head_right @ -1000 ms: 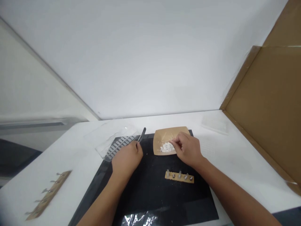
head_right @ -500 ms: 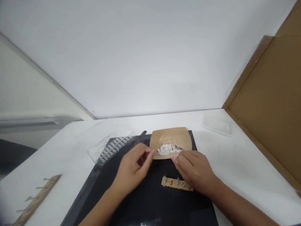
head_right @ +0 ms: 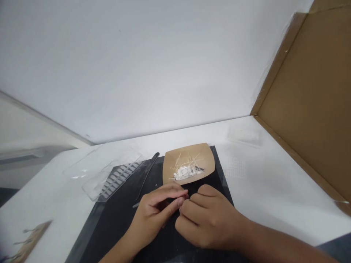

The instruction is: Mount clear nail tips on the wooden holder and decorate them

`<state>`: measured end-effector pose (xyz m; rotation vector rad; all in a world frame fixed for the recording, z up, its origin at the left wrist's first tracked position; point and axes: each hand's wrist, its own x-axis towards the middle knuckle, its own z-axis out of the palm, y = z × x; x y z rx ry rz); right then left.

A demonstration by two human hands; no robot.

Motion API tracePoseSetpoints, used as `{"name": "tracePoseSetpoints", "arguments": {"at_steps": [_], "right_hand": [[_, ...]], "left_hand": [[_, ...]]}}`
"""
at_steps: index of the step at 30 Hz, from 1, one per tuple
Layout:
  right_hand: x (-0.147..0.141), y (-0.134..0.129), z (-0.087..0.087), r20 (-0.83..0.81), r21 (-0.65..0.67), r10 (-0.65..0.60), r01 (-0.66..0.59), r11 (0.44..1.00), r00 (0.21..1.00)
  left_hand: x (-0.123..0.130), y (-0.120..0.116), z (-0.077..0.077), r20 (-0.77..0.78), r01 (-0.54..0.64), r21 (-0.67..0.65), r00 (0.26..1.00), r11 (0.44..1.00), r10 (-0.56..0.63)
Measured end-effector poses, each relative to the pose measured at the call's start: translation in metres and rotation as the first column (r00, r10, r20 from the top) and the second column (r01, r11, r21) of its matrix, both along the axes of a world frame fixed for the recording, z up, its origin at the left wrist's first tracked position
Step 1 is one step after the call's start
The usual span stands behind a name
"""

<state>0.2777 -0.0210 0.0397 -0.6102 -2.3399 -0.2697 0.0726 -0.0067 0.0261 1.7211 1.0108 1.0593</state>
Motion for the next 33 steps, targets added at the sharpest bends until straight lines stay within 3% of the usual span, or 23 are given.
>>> {"name": "tracePoseSetpoints", "arguments": {"at_steps": [4,7,13,24,33], "right_hand": [[0.001,0.003,0.0,-0.031,-0.033,0.012,-0.013,0.999,0.999],[0.004,0.008,-0.006,-0.126,-0.157,0.03,-0.049,0.986,0.992],[0.01,0.017,-0.023,-0.281,-0.372,-0.065,-0.046,0.927,0.958],[0.011,0.022,-0.025,-0.317,-0.461,-0.078,-0.081,0.884,0.945],[0.011,0.025,-0.029,-0.254,-0.31,-0.05,-0.033,0.95,0.966]], "left_hand": [[0.0,-0.004,-0.004,0.102,0.044,-0.23,0.995,0.972,-0.021],[0.0,-0.005,-0.01,0.144,0.038,-0.385,0.989,0.922,0.02],[0.003,-0.006,-0.01,0.211,0.054,-0.497,0.976,0.866,0.06],[0.007,-0.005,-0.01,0.244,0.025,-0.536,0.962,0.844,0.126],[0.007,-0.004,-0.016,0.242,0.028,-0.459,0.966,0.888,0.095]]}}
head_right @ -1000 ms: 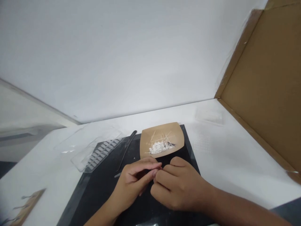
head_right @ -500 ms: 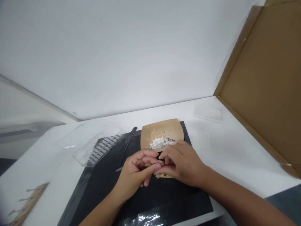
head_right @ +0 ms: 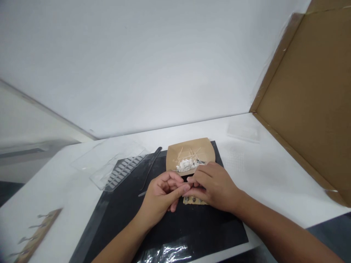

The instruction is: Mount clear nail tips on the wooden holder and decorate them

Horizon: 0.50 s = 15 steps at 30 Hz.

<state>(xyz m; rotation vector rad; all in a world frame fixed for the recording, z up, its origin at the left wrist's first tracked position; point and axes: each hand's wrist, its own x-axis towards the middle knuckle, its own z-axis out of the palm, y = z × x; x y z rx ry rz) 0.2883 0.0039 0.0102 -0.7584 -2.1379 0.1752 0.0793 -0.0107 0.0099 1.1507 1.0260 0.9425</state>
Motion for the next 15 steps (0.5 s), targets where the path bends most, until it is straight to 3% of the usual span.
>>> {"name": "tracePoseSetpoints", "arguments": {"at_steps": [4,7,8,11,15], "right_hand": [[0.003,-0.003,0.001,0.031,0.021,-0.001,0.0,1.0,1.0],[0.015,-0.005,0.004,0.036,-0.035,0.0,0.001,0.999,0.999],[0.021,-0.005,0.005,0.043,-0.068,0.011,-0.008,0.998,0.999],[0.04,-0.007,0.007,0.087,-0.192,0.053,-0.035,0.981,0.995],[0.058,-0.014,0.005,0.127,-0.283,0.046,-0.008,0.959,0.991]], "left_hand": [[0.0,-0.002,-0.002,-0.058,0.031,0.044,0.998,0.999,-0.028],[0.0,-0.004,0.0,-0.23,0.085,0.248,0.973,0.965,-0.027],[0.0,-0.005,0.001,-0.298,0.112,0.369,0.955,0.923,0.003],[0.0,-0.005,0.002,-0.413,0.196,0.669,0.9,0.717,0.14],[0.001,-0.005,0.003,-0.47,0.315,0.785,0.864,0.533,0.182]]}}
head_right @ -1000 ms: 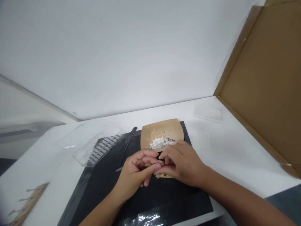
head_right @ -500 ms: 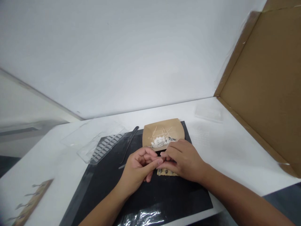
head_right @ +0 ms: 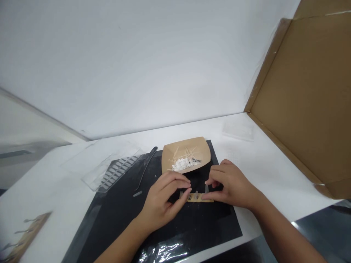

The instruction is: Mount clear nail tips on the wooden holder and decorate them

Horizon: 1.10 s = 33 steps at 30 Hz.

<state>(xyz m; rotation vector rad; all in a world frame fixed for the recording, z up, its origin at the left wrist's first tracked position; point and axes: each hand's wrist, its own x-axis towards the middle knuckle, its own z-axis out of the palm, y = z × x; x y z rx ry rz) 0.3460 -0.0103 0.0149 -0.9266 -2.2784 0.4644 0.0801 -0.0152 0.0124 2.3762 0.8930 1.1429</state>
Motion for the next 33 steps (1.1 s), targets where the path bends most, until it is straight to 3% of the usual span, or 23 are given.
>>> {"name": "tracePoseSetpoints", "arguments": {"at_steps": [7,14,33], "right_hand": [[0.001,-0.024,-0.019,0.005,0.013,-0.146,0.146,0.989,0.989],[-0.006,-0.036,-0.034,-0.019,0.051,-0.253,0.254,0.966,0.967],[-0.007,-0.039,-0.043,-0.032,0.046,-0.284,0.285,0.957,0.958]], "left_hand": [[0.008,-0.002,0.0,-0.087,0.102,0.071,0.992,0.992,-0.096],[0.01,-0.005,-0.004,-0.078,0.148,0.136,0.987,0.98,-0.138],[0.021,-0.007,-0.006,-0.118,0.203,0.17,0.976,0.964,-0.185]]}}
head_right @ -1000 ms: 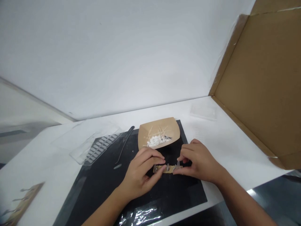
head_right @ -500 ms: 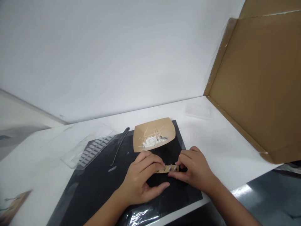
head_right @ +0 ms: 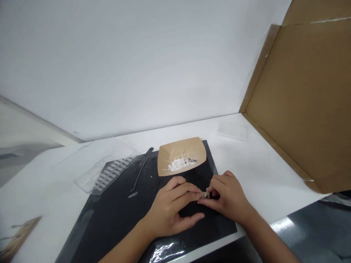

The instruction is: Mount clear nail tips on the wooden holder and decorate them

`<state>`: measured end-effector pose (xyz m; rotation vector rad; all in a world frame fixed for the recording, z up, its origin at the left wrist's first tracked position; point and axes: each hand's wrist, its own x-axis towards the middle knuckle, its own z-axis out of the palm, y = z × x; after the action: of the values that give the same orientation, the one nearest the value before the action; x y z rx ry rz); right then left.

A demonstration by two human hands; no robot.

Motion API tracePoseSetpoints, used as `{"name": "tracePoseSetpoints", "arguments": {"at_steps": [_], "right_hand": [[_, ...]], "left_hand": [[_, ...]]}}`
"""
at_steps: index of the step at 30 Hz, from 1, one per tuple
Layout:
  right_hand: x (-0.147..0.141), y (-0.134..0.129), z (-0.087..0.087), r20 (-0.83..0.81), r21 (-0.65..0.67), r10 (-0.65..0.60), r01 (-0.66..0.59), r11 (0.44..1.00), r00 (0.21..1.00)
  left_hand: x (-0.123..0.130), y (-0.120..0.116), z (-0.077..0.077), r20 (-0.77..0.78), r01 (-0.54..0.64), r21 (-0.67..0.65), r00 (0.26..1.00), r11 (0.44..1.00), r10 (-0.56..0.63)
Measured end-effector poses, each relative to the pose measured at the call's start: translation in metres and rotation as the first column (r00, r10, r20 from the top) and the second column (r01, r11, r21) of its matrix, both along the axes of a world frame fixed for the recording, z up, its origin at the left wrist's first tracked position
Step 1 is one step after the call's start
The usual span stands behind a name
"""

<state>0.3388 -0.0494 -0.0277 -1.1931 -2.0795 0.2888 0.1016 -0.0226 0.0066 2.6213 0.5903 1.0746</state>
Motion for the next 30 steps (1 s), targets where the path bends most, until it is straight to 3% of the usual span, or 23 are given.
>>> {"name": "tracePoseSetpoints", "arguments": {"at_steps": [6,12,30], "right_hand": [[0.0,0.0,0.0,-0.001,-0.043,0.006,-0.006,0.999,1.0],[0.0,-0.001,-0.001,-0.008,-0.107,0.006,-0.007,0.994,1.0],[0.003,-0.002,-0.001,0.052,-0.02,0.039,-0.038,0.999,0.998]], "left_hand": [[0.002,-0.001,-0.003,-0.066,0.038,-0.016,0.997,0.999,-0.039],[0.005,-0.005,-0.004,-0.146,-0.042,0.005,0.988,0.999,0.042],[0.023,-0.011,-0.002,-0.174,-0.154,0.1,0.97,0.983,0.17]]}}
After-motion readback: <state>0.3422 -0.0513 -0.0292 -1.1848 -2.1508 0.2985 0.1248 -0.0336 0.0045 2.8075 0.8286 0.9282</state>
